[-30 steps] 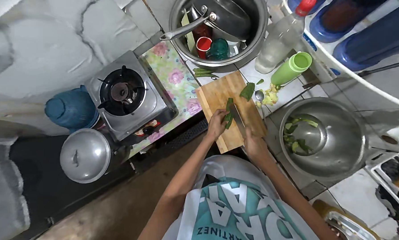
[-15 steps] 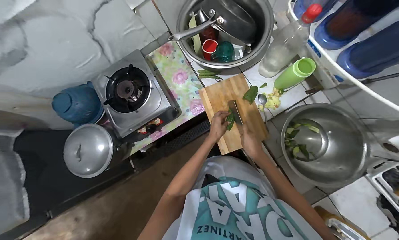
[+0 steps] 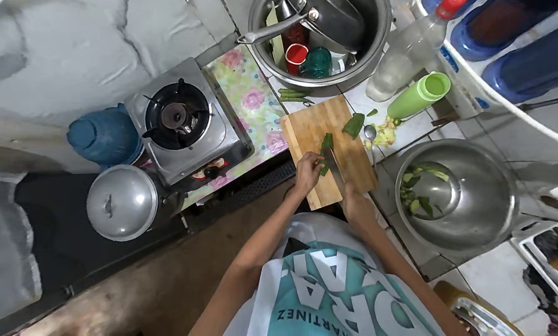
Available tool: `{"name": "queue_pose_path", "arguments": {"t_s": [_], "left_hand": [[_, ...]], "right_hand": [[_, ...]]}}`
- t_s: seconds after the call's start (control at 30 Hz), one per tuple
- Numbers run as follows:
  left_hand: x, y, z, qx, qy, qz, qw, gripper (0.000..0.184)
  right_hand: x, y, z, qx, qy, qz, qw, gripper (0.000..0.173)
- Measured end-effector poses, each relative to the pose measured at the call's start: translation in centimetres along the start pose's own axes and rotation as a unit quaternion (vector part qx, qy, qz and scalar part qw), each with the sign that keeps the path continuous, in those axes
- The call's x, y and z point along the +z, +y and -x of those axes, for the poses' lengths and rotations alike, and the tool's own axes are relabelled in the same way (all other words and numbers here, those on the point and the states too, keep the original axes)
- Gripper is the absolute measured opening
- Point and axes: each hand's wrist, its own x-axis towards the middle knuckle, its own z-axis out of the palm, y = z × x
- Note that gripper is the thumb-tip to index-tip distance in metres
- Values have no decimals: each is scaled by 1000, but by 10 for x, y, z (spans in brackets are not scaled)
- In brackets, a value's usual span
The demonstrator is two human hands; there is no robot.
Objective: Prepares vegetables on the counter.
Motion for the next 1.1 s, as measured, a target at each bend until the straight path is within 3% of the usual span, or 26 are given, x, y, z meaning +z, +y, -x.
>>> {"name": "queue_pose_path", "arguments": {"t_s": [0.2,0.43,0.5,0.73,1.1], "left_hand": [[3,2,2,-4,15,2,1000,18],[-6,-1,11,26,-21,15,999,28],[-12,-8,19,39,-39,17,998,31],[3,-21,21,52,31,35,998,18],[4,-13,7,53,16,16,998,20]], "right_hand": [[-4,-17,1,36,-24,30,999,48],[-5,-15,-48,-16,-11,-43,999,43],[-5,-5,-46,-28,0,-55,998,46],[4,0,-7,-22,54,-13,998,47],[-2,-9,-7,-3,12,63,998,50]]}}
